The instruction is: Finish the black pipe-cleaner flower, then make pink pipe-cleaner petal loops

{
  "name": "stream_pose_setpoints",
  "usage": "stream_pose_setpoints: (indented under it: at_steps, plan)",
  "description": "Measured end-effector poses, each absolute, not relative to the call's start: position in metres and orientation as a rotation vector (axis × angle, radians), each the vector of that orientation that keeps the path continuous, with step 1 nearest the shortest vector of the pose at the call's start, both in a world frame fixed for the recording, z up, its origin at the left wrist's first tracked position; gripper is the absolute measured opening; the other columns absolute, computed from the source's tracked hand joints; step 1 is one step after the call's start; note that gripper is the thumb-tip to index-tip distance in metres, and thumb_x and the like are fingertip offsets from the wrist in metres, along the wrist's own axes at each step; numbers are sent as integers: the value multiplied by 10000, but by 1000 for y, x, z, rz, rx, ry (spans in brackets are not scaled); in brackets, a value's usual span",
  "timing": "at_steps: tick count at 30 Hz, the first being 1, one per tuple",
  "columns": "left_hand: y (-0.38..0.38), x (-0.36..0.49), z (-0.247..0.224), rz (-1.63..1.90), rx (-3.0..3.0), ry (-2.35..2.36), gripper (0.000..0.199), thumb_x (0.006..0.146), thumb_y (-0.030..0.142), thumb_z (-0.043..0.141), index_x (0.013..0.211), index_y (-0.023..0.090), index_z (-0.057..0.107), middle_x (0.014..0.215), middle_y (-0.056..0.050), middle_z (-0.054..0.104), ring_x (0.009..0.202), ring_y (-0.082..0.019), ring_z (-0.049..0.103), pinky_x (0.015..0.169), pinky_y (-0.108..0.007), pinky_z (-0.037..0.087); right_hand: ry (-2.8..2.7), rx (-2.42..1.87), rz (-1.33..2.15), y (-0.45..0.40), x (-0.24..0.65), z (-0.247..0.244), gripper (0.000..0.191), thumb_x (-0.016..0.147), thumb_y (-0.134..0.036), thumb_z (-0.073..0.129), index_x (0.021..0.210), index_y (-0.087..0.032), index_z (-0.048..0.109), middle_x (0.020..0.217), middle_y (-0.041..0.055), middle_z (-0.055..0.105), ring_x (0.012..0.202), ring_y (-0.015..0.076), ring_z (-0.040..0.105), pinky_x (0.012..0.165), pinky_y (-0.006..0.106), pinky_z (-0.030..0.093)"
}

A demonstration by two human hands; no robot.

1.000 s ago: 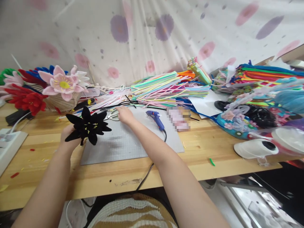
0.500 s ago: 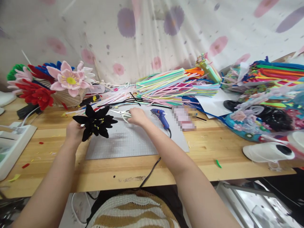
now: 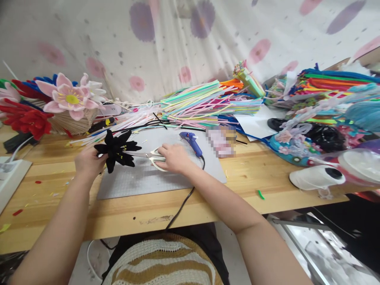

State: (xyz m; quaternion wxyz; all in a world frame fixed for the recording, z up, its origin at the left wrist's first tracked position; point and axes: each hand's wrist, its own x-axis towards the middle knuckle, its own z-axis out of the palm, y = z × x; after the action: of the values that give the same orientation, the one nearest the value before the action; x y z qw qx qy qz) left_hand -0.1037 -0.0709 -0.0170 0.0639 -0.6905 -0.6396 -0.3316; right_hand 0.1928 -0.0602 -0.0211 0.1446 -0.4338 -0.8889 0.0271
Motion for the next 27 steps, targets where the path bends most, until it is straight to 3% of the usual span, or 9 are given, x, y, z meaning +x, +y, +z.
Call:
stream_pose_setpoints:
  at_steps: [9, 27]
  plan:
    - [-70, -103, -18, -1017, -2102, -1897, 67, 721, 282, 547, 684, 233, 575, 820, -34, 666, 861, -218, 619, 746, -323, 457, -2650, -1274, 5, -57, 187, -12, 408, 814, -529, 498, 994, -180, 607, 952, 80, 618, 796, 197, 561, 665, 313, 304]
    - [-75, -101, -17, -1075, -2123, -1864, 62, 729, 257, 535, 690, 237, 578, 814, -38, 667, 867, -219, 621, 776, -340, 464, -2656, -1279, -27, -58, 188, -9, 347, 830, -479, 508, 990, -190, 615, 940, 78, 619, 765, 198, 561, 608, 302, 274]
